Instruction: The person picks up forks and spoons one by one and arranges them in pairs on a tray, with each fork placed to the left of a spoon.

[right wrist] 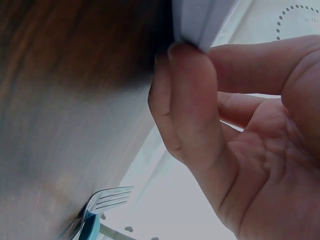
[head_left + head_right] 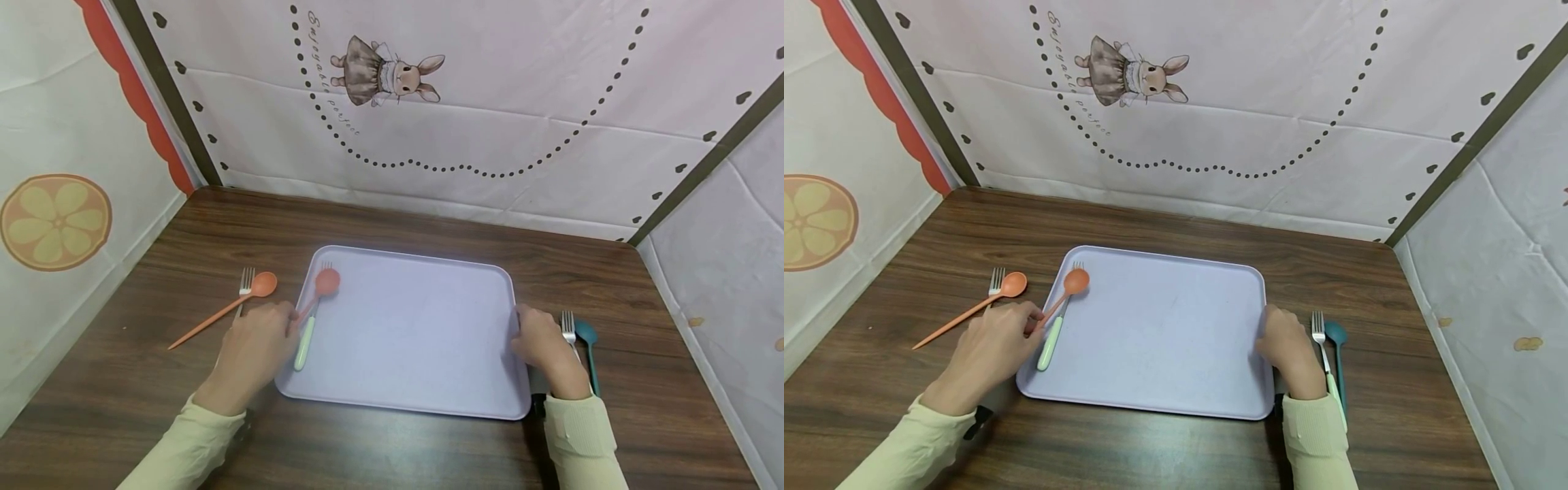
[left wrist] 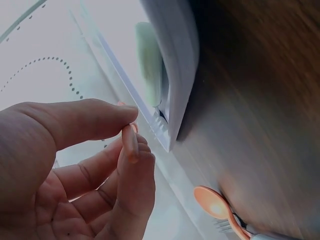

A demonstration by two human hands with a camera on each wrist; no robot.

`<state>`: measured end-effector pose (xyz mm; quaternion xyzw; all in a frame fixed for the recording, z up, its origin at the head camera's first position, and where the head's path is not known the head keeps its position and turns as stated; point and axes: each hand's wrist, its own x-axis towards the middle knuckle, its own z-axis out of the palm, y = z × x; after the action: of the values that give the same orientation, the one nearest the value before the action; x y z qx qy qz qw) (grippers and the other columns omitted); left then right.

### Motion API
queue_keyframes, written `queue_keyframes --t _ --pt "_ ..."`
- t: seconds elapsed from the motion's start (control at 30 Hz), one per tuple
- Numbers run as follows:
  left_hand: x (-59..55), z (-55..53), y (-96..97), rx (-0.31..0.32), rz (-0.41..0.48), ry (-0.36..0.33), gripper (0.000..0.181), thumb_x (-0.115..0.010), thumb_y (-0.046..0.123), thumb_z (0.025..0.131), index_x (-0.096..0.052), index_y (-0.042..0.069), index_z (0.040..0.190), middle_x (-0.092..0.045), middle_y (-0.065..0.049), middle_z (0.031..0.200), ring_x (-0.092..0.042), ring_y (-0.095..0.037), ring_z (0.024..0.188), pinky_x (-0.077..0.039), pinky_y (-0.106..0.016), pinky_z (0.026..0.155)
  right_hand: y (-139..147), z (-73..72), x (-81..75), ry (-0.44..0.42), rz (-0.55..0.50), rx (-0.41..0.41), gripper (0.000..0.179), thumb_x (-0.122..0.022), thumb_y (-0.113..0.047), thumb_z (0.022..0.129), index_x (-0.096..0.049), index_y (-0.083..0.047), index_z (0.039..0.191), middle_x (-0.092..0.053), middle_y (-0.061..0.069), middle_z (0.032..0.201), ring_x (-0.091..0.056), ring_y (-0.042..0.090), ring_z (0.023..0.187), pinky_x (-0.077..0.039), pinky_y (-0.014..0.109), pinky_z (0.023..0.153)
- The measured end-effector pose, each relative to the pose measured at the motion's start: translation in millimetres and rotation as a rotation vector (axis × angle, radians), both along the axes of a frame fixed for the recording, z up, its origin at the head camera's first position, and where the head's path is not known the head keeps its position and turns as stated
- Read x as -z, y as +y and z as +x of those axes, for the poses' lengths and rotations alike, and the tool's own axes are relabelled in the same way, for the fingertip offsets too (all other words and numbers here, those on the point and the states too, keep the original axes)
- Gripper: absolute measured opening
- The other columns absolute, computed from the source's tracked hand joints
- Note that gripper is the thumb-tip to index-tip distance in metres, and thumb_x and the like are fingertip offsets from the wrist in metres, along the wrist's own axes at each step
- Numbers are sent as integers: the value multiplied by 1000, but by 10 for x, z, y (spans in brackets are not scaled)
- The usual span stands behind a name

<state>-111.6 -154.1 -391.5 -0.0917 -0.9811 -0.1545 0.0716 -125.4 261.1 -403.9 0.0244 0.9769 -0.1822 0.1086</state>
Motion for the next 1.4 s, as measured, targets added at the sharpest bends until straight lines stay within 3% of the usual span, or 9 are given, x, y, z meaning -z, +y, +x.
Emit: queue_keyframes --t 0.13,0.37,0.73,0.97,1.4 --pt "8 1 26 20 -10 25 16 -75 13 87 -71 -2 91 -55 -6 65 -48 -21 52 -42 -39 45 -1 0 0 -4 0 6 49 -62 5 81 -51 18 127 -60 38 115 -63 39 91 -55 53 74" --pt "-4 8 63 14 10 -21 13 -75 10 87 -72 -1 93 -53 -5 65 -47 -21 50 -40 -36 41 3 -2 11 -3 0 6 51 -62 5 81 -50 18 129 -59 39 116 -63 40 94 -54 54 76" --pt "11 19 90 55 -22 35 12 -79 10 83 -74 1 90 -55 -6 65 -52 -24 50 -44 -40 43 7 -12 24 -3 -1 8 53 -63 5 81 -49 18 130 -59 39 117 -63 41 95 -55 54 77" --pt "61 -8 138 64 -10 -29 8 -75 7 83 -71 1 86 -55 -5 64 -51 -20 50 -43 -37 42 14 -14 28 -3 -3 6 55 -62 5 80 -48 18 132 -58 39 119 -63 42 96 -54 54 76" --pt "108 -29 363 136 -66 -29 12 -70 4 86 -71 0 97 -53 -12 69 -55 -30 54 -47 -43 46 0 -5 -1 -14 -11 12 51 -62 6 81 -50 18 129 -59 38 116 -62 37 90 -55 53 74"
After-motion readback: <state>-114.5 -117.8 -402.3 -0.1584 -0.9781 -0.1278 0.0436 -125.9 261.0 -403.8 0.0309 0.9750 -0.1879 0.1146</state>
